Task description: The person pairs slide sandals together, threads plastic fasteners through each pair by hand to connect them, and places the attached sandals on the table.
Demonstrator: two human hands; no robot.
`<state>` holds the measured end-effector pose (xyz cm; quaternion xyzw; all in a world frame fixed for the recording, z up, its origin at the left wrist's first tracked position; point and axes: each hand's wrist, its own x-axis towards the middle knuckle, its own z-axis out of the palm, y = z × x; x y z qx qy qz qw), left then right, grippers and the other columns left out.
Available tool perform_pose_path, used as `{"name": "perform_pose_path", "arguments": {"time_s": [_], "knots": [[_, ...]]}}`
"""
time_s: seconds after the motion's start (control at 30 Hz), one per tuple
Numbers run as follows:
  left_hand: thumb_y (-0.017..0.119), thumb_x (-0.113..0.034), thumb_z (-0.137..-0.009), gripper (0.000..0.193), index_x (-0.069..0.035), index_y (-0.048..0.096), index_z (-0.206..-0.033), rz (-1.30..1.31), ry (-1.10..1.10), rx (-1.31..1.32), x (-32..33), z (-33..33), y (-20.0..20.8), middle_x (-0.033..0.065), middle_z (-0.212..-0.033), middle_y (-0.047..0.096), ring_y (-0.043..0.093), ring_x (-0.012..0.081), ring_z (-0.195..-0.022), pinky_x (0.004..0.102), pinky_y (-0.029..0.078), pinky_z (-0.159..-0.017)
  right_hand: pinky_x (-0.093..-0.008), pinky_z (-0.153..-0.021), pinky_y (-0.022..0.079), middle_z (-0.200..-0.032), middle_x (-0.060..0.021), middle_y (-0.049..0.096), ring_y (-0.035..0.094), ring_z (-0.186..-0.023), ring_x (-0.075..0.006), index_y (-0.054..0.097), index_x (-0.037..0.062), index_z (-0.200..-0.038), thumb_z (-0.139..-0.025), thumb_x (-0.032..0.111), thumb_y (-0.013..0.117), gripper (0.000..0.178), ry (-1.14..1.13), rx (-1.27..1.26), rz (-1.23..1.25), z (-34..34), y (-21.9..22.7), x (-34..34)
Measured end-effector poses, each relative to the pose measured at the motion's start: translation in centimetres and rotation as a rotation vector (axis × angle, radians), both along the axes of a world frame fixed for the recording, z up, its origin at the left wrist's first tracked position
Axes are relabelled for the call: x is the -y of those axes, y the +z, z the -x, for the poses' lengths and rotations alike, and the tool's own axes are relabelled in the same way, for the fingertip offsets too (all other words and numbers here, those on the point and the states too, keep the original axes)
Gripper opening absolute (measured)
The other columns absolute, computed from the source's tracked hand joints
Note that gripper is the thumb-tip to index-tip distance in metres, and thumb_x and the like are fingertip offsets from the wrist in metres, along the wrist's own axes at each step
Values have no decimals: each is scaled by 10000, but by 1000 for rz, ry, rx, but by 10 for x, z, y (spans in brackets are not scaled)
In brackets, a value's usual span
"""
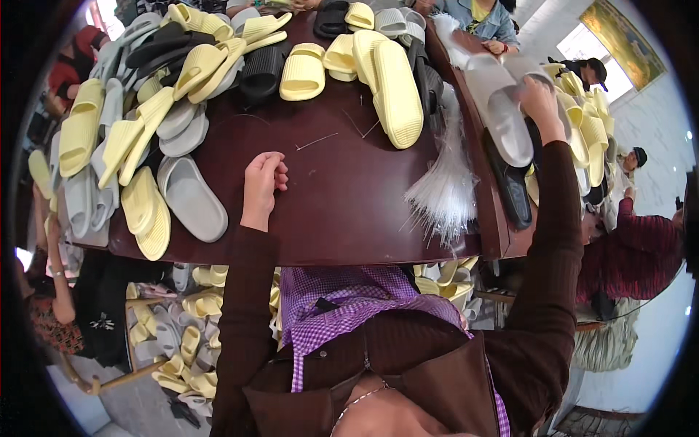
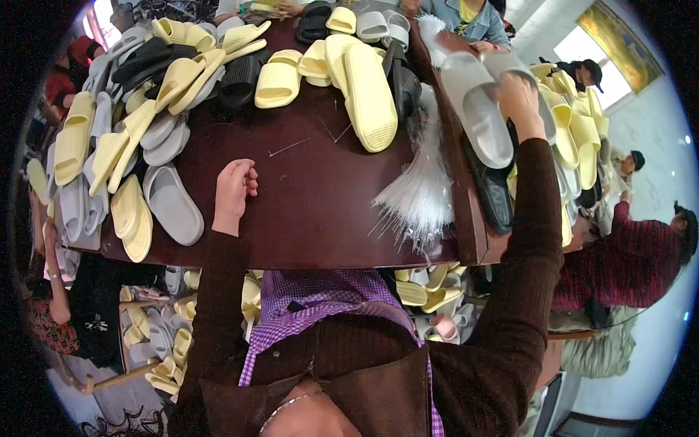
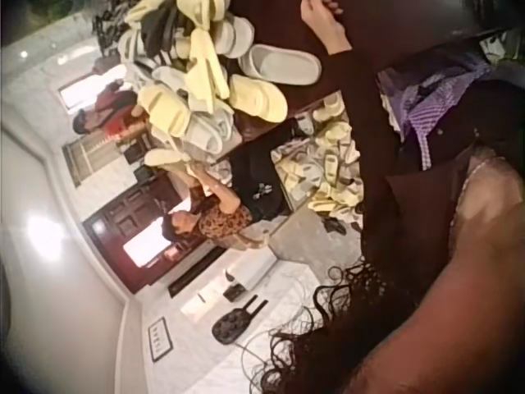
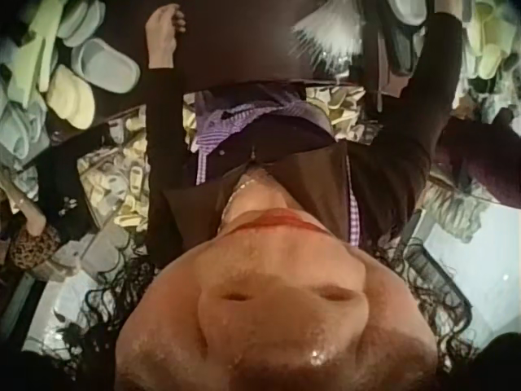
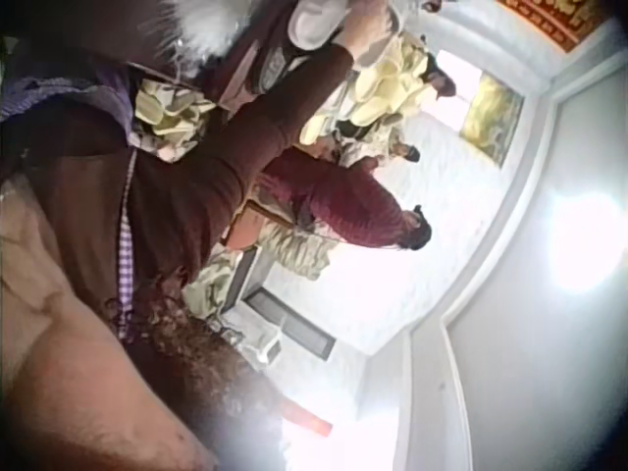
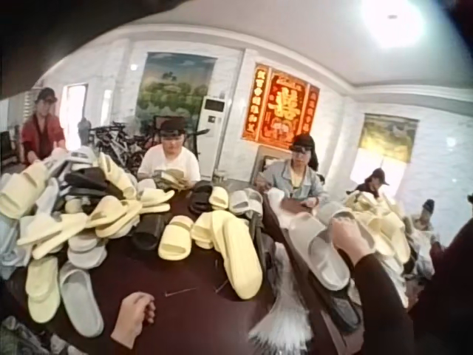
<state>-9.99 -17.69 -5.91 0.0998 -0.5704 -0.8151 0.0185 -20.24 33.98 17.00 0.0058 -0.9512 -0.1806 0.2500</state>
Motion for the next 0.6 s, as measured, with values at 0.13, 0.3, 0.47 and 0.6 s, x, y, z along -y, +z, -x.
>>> {"name": "perform_pose_path", "arguments": {"time_s": [0.13,0.3,0.47,0.6], "knots": [[525,-163,-924,138,-43,590,-937,-32,11,5,5,1,-2,21,-708,563,516,85,-554,230,418,-463,-503,-888,418,-1131,-133,616,573,-1053,-330,604,97,-1075,-828,294,589,317,-207,214,-89,5,-48,-23],[528,-169,-929,133,-48,585,-939,-57,-26,-9,5,3,-2,25,-716,566,514,89,-566,238,415,-472,-519,-884,411,-1134,-130,619,575,-1053,-334,623,100,-1049,-830,300,591,299,-82,99,-72,7,-67,-36],[533,-173,-928,131,-51,582,-934,-40,-12,14,6,2,-1,20,-714,567,517,89,-571,240,413,-472,-473,-864,442,-1061,-152,647,603,-1000,-333,635,66,-1043,-825,301,608,322,80,27,143,22,-42,-3],[528,-175,-931,134,-52,581,-940,-33,-46,9,3,4,0,21,-722,568,519,90,-575,242,413,-473,-411,-886,459,-1085,-193,639,613,-1010,-318,628,57,-1133,-824,312,630,401,360,134,371,41,-41,65]]}}
